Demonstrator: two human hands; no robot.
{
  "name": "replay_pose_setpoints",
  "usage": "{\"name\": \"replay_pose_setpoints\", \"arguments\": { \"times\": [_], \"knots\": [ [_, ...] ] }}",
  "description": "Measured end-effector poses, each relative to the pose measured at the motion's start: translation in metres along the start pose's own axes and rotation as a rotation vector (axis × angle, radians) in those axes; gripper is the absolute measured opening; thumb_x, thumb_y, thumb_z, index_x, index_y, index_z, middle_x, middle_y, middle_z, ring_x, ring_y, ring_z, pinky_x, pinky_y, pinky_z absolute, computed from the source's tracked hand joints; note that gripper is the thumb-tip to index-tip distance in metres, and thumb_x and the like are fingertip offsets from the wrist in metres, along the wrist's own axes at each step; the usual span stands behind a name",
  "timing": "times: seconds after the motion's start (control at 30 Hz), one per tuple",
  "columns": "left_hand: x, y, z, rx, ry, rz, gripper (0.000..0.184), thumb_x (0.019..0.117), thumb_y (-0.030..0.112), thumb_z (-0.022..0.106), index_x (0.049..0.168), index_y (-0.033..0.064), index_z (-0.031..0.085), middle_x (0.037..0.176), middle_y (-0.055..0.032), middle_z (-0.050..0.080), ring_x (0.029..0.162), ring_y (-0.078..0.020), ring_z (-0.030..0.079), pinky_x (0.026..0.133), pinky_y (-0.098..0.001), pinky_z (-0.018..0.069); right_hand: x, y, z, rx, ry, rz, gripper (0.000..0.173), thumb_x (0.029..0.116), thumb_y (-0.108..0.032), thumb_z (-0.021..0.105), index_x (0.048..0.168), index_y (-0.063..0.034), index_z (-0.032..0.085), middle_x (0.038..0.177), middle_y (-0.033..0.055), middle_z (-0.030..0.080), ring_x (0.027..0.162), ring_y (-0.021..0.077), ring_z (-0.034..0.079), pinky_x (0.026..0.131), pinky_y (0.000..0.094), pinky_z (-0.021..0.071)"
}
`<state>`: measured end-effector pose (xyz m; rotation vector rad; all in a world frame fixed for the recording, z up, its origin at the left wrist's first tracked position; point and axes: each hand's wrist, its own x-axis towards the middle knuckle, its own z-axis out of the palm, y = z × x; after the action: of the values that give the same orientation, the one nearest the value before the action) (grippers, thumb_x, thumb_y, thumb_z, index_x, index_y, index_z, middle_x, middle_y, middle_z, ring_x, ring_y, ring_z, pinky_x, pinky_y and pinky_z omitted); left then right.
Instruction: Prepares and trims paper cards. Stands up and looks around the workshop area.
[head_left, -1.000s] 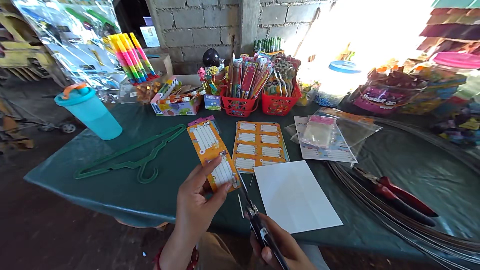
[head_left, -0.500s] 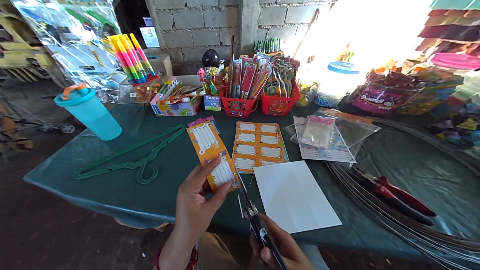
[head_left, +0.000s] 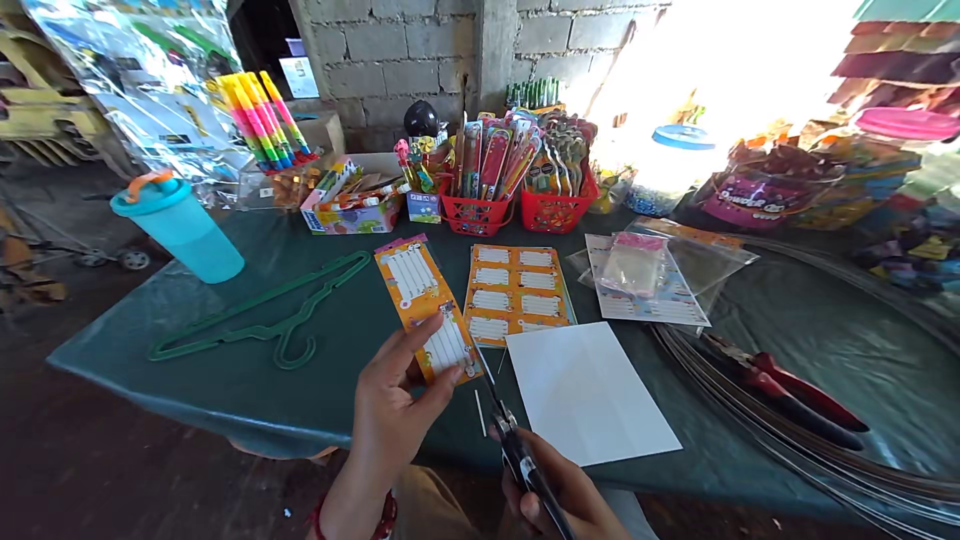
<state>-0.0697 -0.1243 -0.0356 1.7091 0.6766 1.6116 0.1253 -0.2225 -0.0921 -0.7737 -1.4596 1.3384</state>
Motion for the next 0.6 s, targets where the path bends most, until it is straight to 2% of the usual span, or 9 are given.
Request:
{"name": "replay_pose_setpoints", "arguments": {
  "times": [0.3,0.47,0.6],
  "knots": [
    [0.0002,0.0006,-0.0001,-0.008,-0.006,-0.035,0.055,0.0830,-0.002,0.076,0.136,-0.0031,0.061,0.129,-0.0096,0.064,0.097,-0.0107,0.073,0.080,-0.0249,0.0640,0.0006,-0.0015,0.0010,-0.047,0.024,0.014,0.067,0.1010,-0.037,0.060,0.141,0.0127,0.040,0.088,-0.0044,0.064,0.071,-0.0056,0.057,0.064,0.0146,0.0496],
    [-0.0053,0.0014,0.0052,-0.056,-0.055,-0.069,0.056,0.0832,-0.001,0.076,0.137,-0.0024,0.061,0.132,-0.0090,0.063,0.098,-0.0095,0.073,0.080,-0.0250,0.0640,0.0034,-0.0018,0.0019,0.000,0.046,-0.021,0.072,0.1008,-0.044,0.058,0.142,0.0115,0.039,0.089,-0.0066,0.063,0.073,-0.0052,0.057,0.065,0.0152,0.0497],
    [-0.0064,0.0008,0.0064,-0.057,-0.060,-0.075,0.056,0.0822,-0.003,0.076,0.136,-0.0018,0.061,0.132,-0.0085,0.063,0.098,-0.0095,0.073,0.081,-0.0246,0.0636,0.0046,-0.0027,0.0011,0.000,0.051,-0.028,0.070,0.1011,-0.041,0.058,0.143,0.0119,0.038,0.091,-0.0068,0.064,0.074,-0.0059,0.057,0.066,0.0142,0.0498]
  ]
}}
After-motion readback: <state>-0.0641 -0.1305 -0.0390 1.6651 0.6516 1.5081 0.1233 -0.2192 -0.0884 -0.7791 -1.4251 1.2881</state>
